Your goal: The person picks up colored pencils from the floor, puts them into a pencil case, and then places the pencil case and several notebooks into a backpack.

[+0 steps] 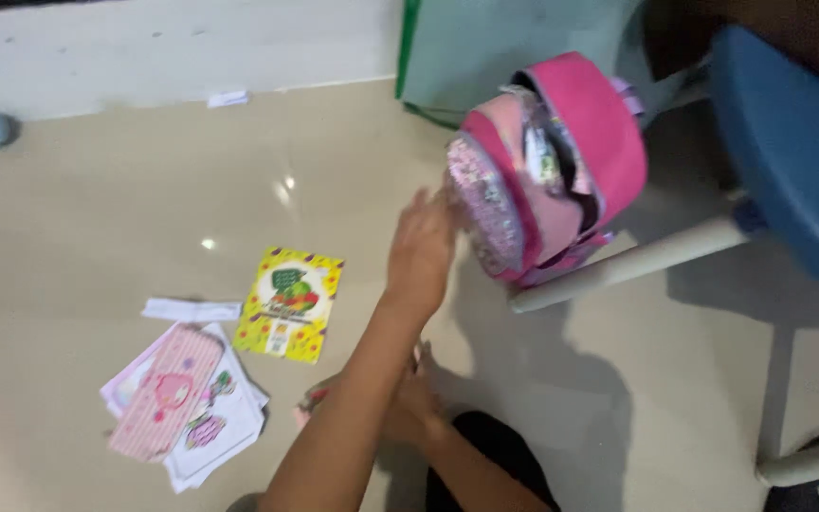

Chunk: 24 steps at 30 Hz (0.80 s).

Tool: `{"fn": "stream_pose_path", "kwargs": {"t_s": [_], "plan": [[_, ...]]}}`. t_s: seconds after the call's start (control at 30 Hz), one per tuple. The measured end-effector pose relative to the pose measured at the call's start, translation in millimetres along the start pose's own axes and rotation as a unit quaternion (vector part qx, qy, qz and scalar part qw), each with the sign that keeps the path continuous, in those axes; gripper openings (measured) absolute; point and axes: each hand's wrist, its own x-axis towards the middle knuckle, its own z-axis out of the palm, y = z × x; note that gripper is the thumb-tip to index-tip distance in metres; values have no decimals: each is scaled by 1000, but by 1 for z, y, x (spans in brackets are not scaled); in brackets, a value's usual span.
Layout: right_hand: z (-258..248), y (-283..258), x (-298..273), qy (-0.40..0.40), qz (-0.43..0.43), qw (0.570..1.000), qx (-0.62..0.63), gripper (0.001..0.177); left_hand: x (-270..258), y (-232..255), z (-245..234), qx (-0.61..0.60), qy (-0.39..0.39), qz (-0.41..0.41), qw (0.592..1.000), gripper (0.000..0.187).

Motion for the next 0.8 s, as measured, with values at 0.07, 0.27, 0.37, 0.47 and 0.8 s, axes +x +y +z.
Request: {"fn": "stream_pose_path", "kwargs": {"t_s": [0.07, 0.27, 0.37, 0.47, 0.8], "plan": [[23, 19, -2, 29, -7, 999, 15, 98, 48, 20, 20, 17, 3, 70, 997, 46], [11, 82, -23, 104, -29, 993, 55, 81, 114, 29, 40, 116, -29, 217, 969, 46], [2, 143, -55, -14, 115, 985, 129, 82, 110, 24, 29, 94, -94, 214, 968, 37], [22, 207, -81, 15, 93, 982, 165, 79, 92, 19, 18, 62, -165, 190, 966, 26], [-63, 151, -163, 227, 61, 927, 292, 62, -53, 71, -94, 69, -101, 111, 986, 24]]}}
